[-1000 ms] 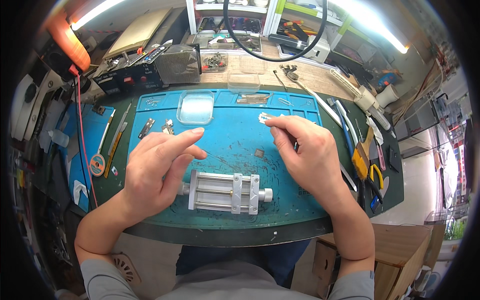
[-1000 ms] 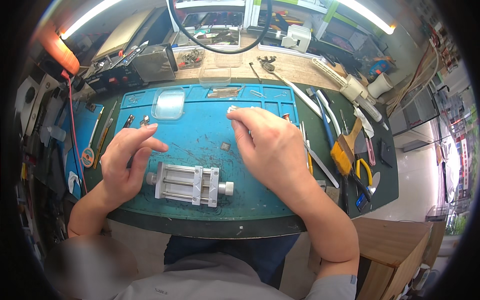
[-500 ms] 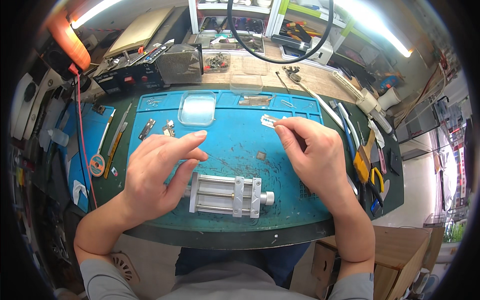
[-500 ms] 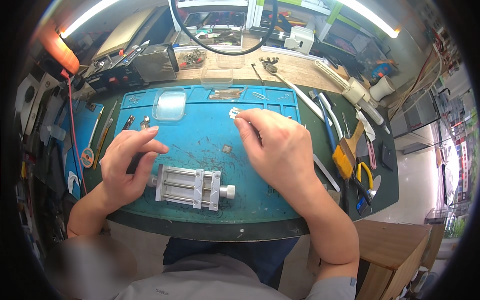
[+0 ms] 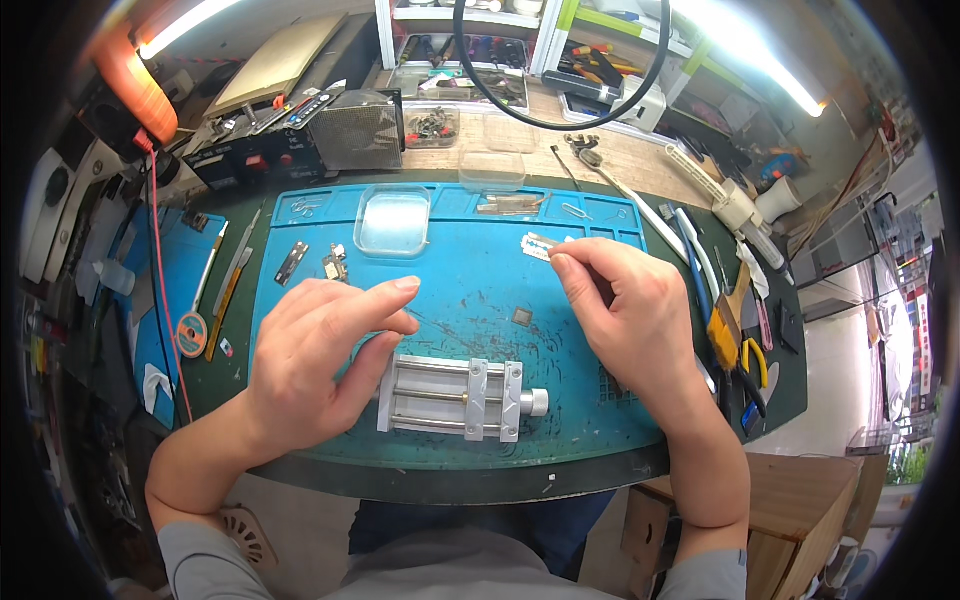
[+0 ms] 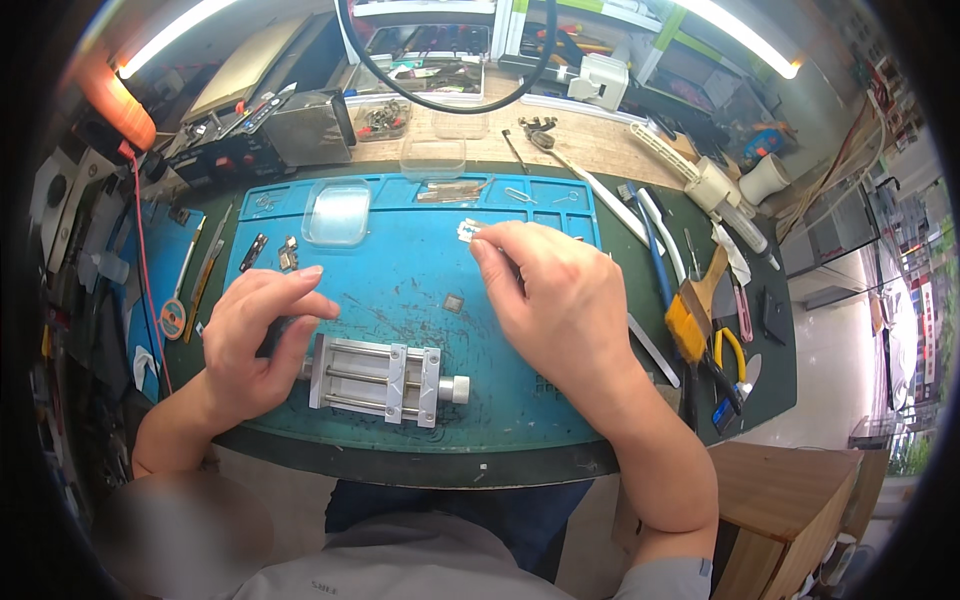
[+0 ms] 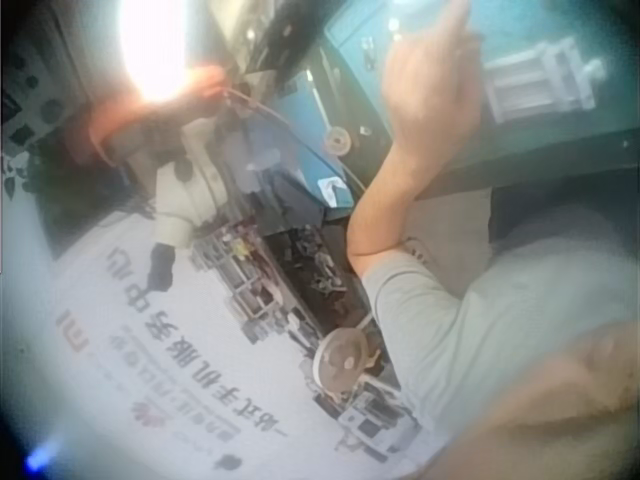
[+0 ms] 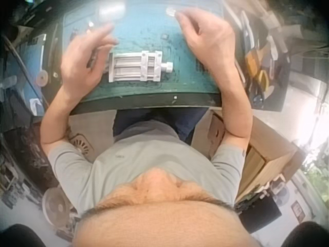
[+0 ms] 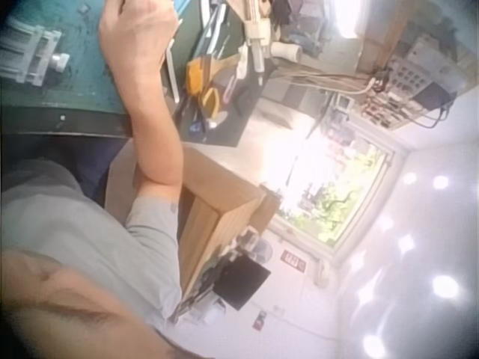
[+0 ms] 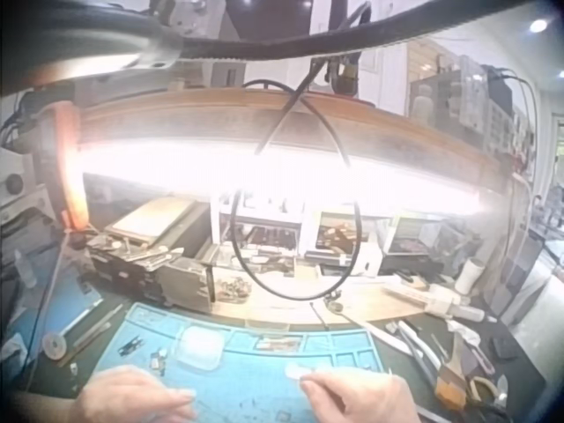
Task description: The person assembles a small mechanical component on a blue workbench. They use a black-handled tool to press parts into place, then brush away debris with a small brush. The person continues to adjust and secure the component using a screwdriver.
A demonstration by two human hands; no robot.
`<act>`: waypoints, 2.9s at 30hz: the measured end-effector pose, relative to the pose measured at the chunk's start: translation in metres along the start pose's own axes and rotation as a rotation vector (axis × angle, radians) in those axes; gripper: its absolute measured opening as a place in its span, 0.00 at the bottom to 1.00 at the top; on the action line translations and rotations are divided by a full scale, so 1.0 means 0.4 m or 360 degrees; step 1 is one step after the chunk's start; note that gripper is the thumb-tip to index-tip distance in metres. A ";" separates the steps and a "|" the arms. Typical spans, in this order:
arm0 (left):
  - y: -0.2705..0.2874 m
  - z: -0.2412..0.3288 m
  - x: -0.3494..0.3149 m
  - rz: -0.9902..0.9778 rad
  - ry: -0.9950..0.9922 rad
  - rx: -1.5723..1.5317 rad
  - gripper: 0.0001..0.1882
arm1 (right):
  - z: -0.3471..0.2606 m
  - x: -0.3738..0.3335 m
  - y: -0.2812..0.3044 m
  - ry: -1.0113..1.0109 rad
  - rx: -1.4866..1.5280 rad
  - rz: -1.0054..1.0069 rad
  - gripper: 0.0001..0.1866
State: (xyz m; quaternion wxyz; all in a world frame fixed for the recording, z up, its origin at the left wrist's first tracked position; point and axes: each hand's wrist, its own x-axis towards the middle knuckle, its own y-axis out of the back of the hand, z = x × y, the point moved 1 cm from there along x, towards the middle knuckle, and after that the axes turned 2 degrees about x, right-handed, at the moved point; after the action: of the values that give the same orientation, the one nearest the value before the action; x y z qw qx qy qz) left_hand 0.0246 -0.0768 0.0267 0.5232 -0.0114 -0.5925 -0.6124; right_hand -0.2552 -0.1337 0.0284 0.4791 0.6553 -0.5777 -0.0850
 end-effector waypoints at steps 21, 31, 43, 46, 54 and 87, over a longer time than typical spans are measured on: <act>0.002 -0.002 0.000 0.0017 -0.0008 0.0028 0.29 | 0.011 -0.001 0.000 0.0045 0.0010 0.0022 0.09; 0.024 -0.003 0.001 -0.0142 0.0097 0.0012 0.16 | 0.016 0.004 0.011 -0.0014 -0.0109 0.0046 0.23; 0.098 0.030 -0.018 -0.0236 0.0789 0.0519 0.16 | 0.025 0.002 0.003 0.0127 -0.0116 0.0261 0.17; 0.125 0.055 -0.075 -0.0418 0.0970 0.0676 0.22 | 0.016 0.000 0.005 0.0106 -0.0104 0.0264 0.17; 0.136 0.084 -0.112 -0.0447 0.0891 0.0646 0.17 | 0.012 0.005 0.014 0.0153 -0.0050 0.0286 0.15; 0.019 0.104 -0.082 -0.0367 0.0785 -0.0054 0.40 | 0.011 -0.075 0.098 -0.0629 0.1736 -0.1003 0.28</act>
State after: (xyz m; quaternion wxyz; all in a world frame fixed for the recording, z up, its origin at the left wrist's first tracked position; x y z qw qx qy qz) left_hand 0.0193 -0.0236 0.0237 0.5783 0.1969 -0.4341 -0.6621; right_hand -0.2941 -0.1059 0.0412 -0.0845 0.9139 -0.3954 -0.0349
